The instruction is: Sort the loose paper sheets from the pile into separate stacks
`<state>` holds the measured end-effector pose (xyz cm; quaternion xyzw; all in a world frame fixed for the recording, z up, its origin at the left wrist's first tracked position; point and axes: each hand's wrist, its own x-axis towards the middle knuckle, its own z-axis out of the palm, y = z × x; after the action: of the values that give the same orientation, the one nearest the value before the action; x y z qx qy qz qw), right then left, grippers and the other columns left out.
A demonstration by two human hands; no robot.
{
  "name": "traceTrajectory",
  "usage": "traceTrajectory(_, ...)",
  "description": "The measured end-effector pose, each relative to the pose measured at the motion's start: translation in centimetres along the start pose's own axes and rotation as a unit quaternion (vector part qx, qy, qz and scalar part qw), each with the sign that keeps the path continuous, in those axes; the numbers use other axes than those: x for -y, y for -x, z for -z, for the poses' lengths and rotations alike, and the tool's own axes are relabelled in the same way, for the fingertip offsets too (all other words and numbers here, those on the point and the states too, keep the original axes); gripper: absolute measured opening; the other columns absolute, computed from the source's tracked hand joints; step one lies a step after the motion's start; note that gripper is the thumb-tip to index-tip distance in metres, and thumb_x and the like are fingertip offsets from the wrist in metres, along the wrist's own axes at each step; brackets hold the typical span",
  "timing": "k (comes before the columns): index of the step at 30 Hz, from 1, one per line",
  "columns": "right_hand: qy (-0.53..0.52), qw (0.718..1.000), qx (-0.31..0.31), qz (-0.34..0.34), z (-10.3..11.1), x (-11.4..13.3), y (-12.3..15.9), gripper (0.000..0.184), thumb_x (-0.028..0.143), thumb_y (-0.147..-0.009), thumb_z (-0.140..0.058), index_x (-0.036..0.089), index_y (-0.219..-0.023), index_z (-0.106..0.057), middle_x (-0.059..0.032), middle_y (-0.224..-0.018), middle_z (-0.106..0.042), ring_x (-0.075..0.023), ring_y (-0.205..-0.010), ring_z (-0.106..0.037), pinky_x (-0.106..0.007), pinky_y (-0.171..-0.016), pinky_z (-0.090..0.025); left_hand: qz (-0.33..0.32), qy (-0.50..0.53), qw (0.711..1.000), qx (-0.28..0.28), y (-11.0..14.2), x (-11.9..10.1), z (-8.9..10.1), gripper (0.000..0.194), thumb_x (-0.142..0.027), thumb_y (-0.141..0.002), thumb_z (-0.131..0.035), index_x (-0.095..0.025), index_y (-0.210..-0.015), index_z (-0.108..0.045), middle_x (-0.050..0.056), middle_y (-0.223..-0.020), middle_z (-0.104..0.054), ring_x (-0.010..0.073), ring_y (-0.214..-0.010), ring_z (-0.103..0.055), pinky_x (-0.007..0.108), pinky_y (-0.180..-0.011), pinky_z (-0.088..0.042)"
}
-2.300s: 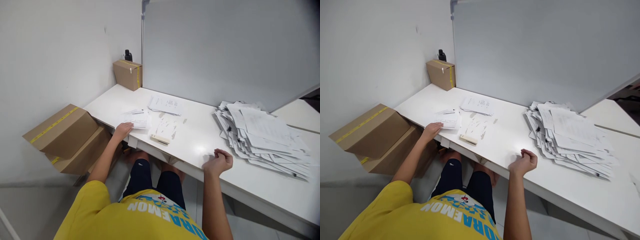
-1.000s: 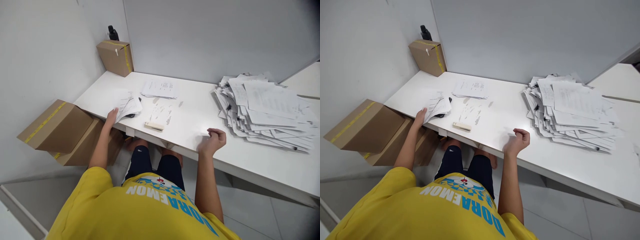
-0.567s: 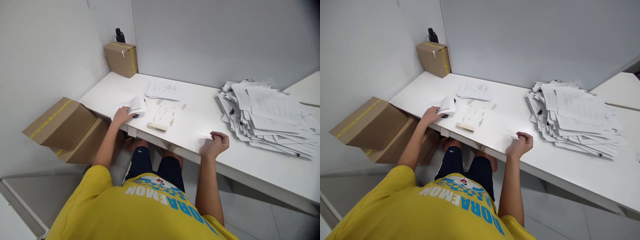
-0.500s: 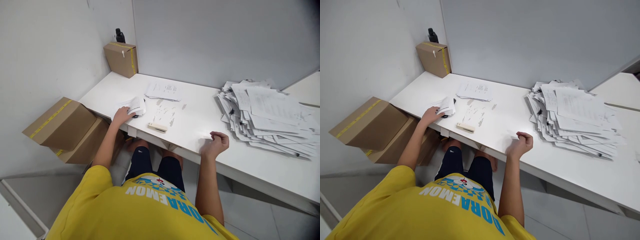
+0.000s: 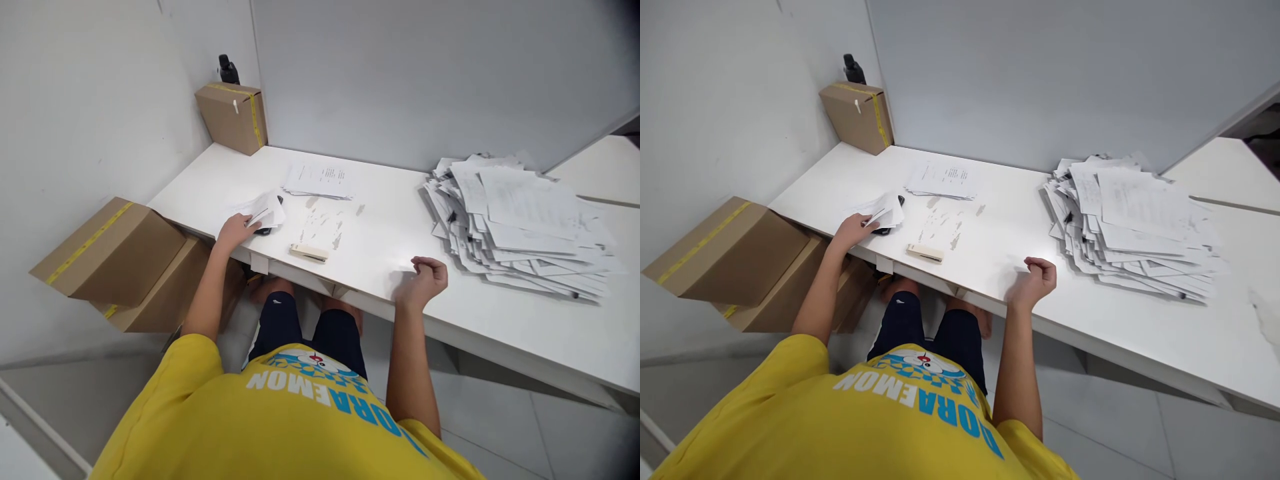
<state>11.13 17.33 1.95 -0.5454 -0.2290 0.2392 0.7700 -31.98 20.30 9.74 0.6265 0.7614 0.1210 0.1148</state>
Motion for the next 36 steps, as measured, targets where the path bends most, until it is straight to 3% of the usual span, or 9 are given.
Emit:
traceTrajectory(6,-0.001,1.0,0.002,0.005,-0.2,0.0,0.0,0.014,0.012,-0.061,-0.047,0.02,-0.066,-0.058,0.0021,-0.066,-0.059,-0.0137,-0.069,-0.058,-0.031,-0.076,-0.045,-0.029,-0.015,0.998,-0.054,-0.2,1.4,-1.6,0.044,-0.041,-0.088,-0.054,-0.018,-0.122,-0.066,0.011,-0.122,-0.063,0.0303,-0.117,-0.055,0.037,-0.102,-0.044)
traceTrajectory(12,0.034,0.999,0.013,0.012,-0.4,0.0,0.2,0.013,0.014,-0.062,-0.046,0.021,-0.067,-0.056,0.0021,-0.068,-0.059,-0.0144,-0.07,-0.057,-0.032,-0.077,-0.046,-0.013,0.024,0.997,-0.075,-0.2,2.4,-2.3,0.044,-0.033,-0.086,-0.054,-0.018,-0.127,-0.063,0.011,-0.125,-0.064,0.0306,-0.12,-0.054,0.04,-0.108,-0.042)
traceTrajectory(17,0.079,0.997,0.014,0.021,-0.5,0.0,0.1,0.014,0.015,-0.061,-0.045,0.021,-0.068,-0.055,0.0016,-0.069,-0.058,-0.0157,-0.071,-0.057,-0.033,-0.077,-0.047,0.004,0.131,0.985,-0.117,0.4,3.1,-3.2,0.067,-0.024,-0.087,-0.052,-0.022,-0.152,-0.036,0.008,-0.143,-0.056,0.0258,-0.131,-0.052,0.038,-0.111,-0.043)
traceTrajectory(22,0.125,0.989,0.05,0.062,-1.3,1.1,2.0,0.014,0.016,-0.066,-0.045,0.022,-0.069,-0.058,0.0004,-0.071,-0.059,-0.0174,-0.076,-0.058,-0.035,-0.08,-0.048,0.044,0.189,0.968,-0.157,0.7,3.6,-4.0,0.066,-0.026,-0.093,-0.047,-0.024,-0.155,-0.026,0.004,-0.153,-0.047,0.0188,-0.14,-0.045,0.035,-0.115,-0.04)
traceTrajectory(25,0.142,0.976,0.125,0.111,-3.1,2.8,5.2,0.015,0.019,-0.075,-0.047,0.022,-0.074,-0.062,-0.0012,-0.077,-0.062,-0.0183,-0.081,-0.059,-0.036,-0.083,-0.047,0.072,0.207,0.949,-0.225,1.2,3.1,-3.4,0.062,-0.029,-0.098,-0.039,-0.022,-0.157,-0.022,0.006,-0.157,-0.04,0.0168,-0.145,-0.039,0.034,-0.118,-0.036)
traceTrajectory(28,0.127,0.945,0.284,0.103,-5.7,4.8,8.8,0.015,0.025,-0.083,-0.051,0.024,-0.079,-0.065,-0.0026,-0.084,-0.066,-0.0196,-0.087,-0.062,-0.036,-0.086,-0.048,0.07,0.232,0.925,-0.292,2.7,1.7,-2.4,0.059,-0.032,-0.1,-0.035,-0.019,-0.156,-0.022,0.009,-0.156,-0.041,0.0176,-0.143,-0.04,0.033,-0.118,-0.036)
traceTrajectory(30,0.085,0.91,0.405,0.03,-7.4,5.8,10.6,0.015,0.034,-0.087,-0.056,0.026,-0.093,-0.068,-0.004,-0.099,-0.07,-0.0209,-0.096,-0.064,-0.037,-0.089,-0.049,0.051,0.239,0.92,-0.306,4.5,0.1,-2.3,0.058,-0.036,-0.1,-0.036,-0.02,-0.155,-0.026,0.01,-0.152,-0.047,0.0201,-0.14,-0.045,0.035,-0.116,-0.04)
traceTrajectory(32,0.027,0.868,0.49,-0.079,-8.7,6.5,11.7,0.031,0.049,-0.088,-0.059,0.029,-0.112,-0.065,-0.0047,-0.119,-0.069,-0.0226,-0.107,-0.064,-0.039,-0.093,-0.05,0.009,0.233,0.923,-0.306,6.4,-1.7,-2.9,0.057,-0.037,-0.1,-0.039,-0.022,-0.154,-0.03,0.009,-0.146,-0.054,0.0235,-0.135,-0.051,0.038,-0.113,-0.044)
traceTrajectory(36,-0.042,0.818,0.524,-0.231,-8.6,7.2,12.1,0.063,0.076,-0.081,-0.051,0.03,-0.124,-0.062,-0.0054,-0.128,-0.067,-0.0282,-0.121,-0.06,-0.045,-0.101,-0.05,-0.208,0.2,0.923,-0.255,9.3,-5.9,-5.3,0.06,-0.026,-0.094,-0.045,-0.028,-0.153,-0.035,0.008,-0.136,-0.063,0.0288,-0.126,-0.058,0.046,-0.109,-0.047)
